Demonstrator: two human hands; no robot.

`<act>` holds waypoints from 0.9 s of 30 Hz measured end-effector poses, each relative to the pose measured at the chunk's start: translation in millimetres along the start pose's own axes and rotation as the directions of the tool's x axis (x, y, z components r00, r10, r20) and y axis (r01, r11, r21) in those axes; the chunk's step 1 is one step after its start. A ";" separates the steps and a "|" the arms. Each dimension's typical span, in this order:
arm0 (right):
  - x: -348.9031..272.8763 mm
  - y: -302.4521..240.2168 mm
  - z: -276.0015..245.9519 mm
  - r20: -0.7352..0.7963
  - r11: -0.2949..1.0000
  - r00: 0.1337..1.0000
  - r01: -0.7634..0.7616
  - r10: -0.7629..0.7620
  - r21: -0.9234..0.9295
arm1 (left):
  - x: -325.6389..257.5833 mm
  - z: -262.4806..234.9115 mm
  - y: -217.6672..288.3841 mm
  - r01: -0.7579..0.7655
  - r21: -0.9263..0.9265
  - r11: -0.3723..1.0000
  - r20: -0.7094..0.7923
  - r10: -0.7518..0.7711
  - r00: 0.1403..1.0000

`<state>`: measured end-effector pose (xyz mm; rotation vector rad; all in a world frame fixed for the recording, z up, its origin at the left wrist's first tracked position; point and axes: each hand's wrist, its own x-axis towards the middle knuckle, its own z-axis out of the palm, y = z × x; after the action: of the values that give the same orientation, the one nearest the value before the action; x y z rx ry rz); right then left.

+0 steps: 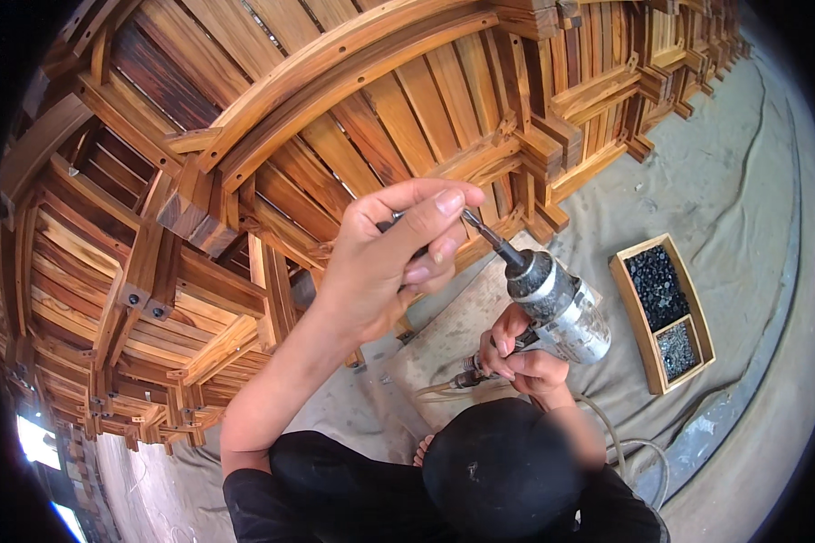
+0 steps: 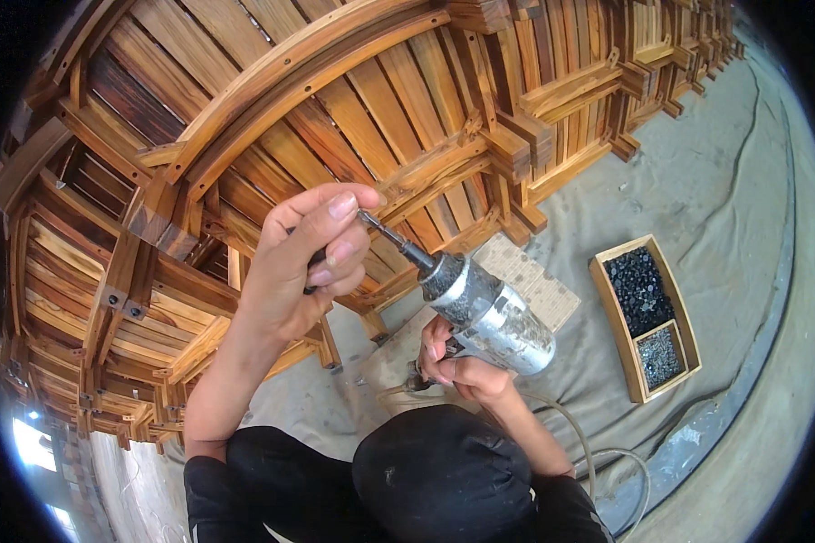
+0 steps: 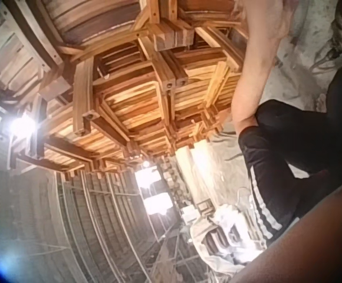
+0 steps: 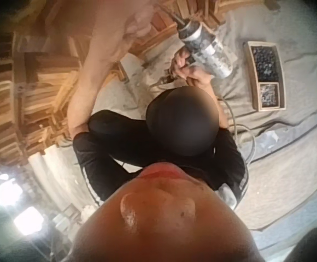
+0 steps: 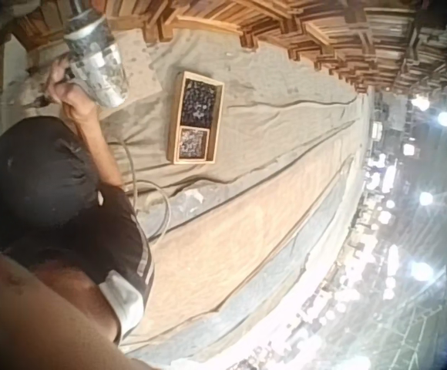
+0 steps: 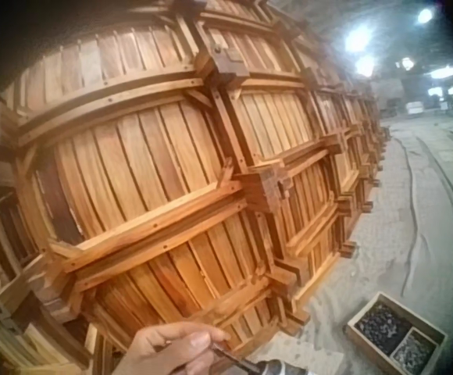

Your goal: Assembling wooden furniture components using a pneumatic screwdriver and screws.

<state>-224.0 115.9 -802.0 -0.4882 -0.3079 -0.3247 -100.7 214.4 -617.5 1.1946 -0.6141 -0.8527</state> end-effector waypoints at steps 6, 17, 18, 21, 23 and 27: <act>0.6 -7.5 3.0 -0.017 0.998 1.000 0.014 -0.015 -0.066 | -1.5 4.0 -3.0 0.028 -0.040 0.999 0.020 -0.027 0.999; -1.2 -13.3 -2.9 -0.016 0.998 1.000 -0.013 0.012 -0.063 | 7.9 4.2 -8.2 -0.082 0.103 0.991 -0.023 0.084 0.996; -0.8 -13.8 -3.1 0.017 0.997 1.000 -0.016 0.017 -0.074 | 8.5 4.9 -8.9 -0.096 0.144 0.985 -0.022 0.100 0.995; 0.9 -14.8 7.6 -0.061 0.996 0.998 -0.029 0.024 -0.084 | 9.9 4.9 -9.5 -0.140 0.252 0.958 -0.020 0.150 0.988; 1.4 -15.1 7.3 -0.051 0.997 0.999 -0.021 0.018 -0.071 | 9.9 5.4 -9.3 -0.170 0.316 0.933 -0.014 0.184 0.983; 2.2 -13.3 5.4 -0.032 0.999 0.999 -0.018 0.017 -0.034 | 7.0 8.5 -7.6 -0.240 0.394 0.887 0.018 0.253 0.967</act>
<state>-228.1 107.0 -791.3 -0.5184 -0.2677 -0.3205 -105.4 203.0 -622.7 1.4518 -0.9195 -0.5013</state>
